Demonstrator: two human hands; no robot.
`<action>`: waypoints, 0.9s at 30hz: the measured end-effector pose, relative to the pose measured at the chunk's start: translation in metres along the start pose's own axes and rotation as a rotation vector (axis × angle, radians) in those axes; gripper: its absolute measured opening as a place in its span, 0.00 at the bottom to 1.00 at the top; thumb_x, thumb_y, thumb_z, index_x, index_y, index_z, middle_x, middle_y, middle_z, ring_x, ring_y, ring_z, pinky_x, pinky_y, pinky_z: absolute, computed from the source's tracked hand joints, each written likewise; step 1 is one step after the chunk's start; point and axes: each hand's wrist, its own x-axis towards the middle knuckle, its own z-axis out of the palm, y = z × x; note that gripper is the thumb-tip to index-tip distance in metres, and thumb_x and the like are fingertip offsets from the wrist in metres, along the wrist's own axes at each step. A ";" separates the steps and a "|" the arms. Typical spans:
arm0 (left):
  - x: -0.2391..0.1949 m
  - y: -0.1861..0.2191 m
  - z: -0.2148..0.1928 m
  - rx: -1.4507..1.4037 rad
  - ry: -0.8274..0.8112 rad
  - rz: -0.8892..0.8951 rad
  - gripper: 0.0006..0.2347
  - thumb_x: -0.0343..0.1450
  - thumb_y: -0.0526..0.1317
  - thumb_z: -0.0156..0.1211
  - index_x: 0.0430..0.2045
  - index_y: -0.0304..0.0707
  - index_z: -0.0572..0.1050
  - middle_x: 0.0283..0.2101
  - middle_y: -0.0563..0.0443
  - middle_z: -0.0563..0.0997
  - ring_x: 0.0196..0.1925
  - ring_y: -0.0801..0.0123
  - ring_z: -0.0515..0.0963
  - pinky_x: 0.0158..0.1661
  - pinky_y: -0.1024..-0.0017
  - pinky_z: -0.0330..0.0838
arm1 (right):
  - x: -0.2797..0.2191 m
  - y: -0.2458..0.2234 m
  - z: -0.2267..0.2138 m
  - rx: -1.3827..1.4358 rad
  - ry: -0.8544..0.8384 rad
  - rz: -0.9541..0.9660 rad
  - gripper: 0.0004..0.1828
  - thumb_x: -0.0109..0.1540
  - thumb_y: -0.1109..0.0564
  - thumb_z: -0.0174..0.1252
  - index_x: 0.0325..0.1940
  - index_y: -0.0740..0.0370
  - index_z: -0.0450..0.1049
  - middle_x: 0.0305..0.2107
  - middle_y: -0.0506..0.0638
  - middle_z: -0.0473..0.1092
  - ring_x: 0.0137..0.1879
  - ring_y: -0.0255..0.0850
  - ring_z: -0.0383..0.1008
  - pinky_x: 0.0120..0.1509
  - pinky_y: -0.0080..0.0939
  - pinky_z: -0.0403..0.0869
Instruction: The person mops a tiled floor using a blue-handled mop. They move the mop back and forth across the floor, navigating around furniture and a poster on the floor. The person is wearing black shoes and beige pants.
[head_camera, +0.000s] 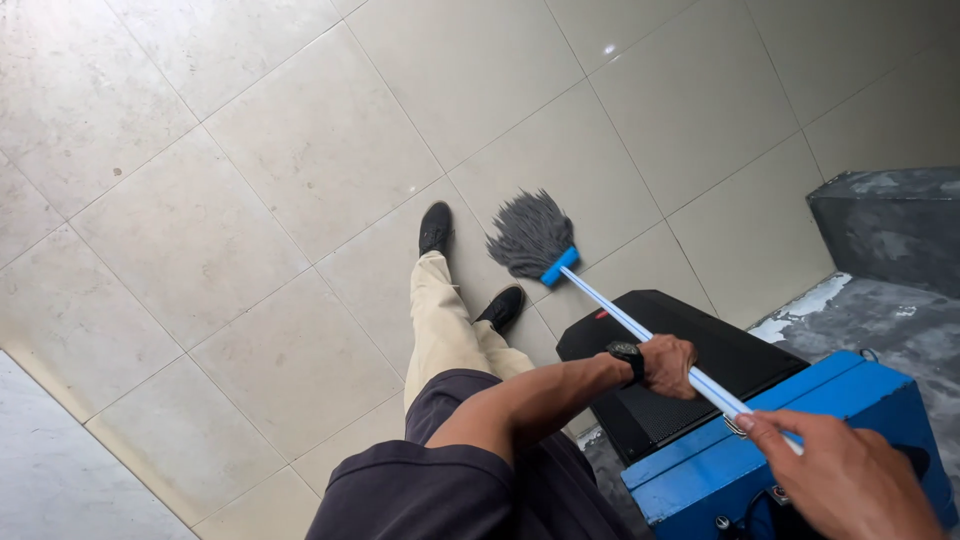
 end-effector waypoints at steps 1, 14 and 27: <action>0.002 -0.002 0.017 -0.055 -0.066 0.004 0.11 0.59 0.48 0.57 0.18 0.39 0.73 0.22 0.47 0.79 0.25 0.60 0.78 0.28 0.66 0.70 | -0.007 -0.003 0.006 0.021 -0.026 0.006 0.31 0.65 0.24 0.44 0.66 0.30 0.77 0.58 0.42 0.81 0.63 0.51 0.80 0.68 0.49 0.76; -0.011 -0.008 0.037 0.326 -0.237 0.125 0.11 0.65 0.48 0.49 0.15 0.46 0.69 0.22 0.55 0.76 0.25 0.67 0.76 0.36 0.69 0.72 | -0.019 0.034 0.083 0.543 0.125 0.006 0.16 0.64 0.42 0.58 0.50 0.40 0.88 0.24 0.57 0.80 0.41 0.49 0.79 0.50 0.44 0.72; -0.065 -0.217 -0.120 0.456 0.435 -0.133 0.06 0.53 0.41 0.68 0.20 0.47 0.84 0.28 0.47 0.82 0.44 0.53 0.84 0.55 0.59 0.72 | 0.048 -0.159 0.076 1.200 -0.063 -0.576 0.20 0.65 0.57 0.54 0.61 0.54 0.75 0.21 0.61 0.72 0.19 0.39 0.70 0.16 0.36 0.69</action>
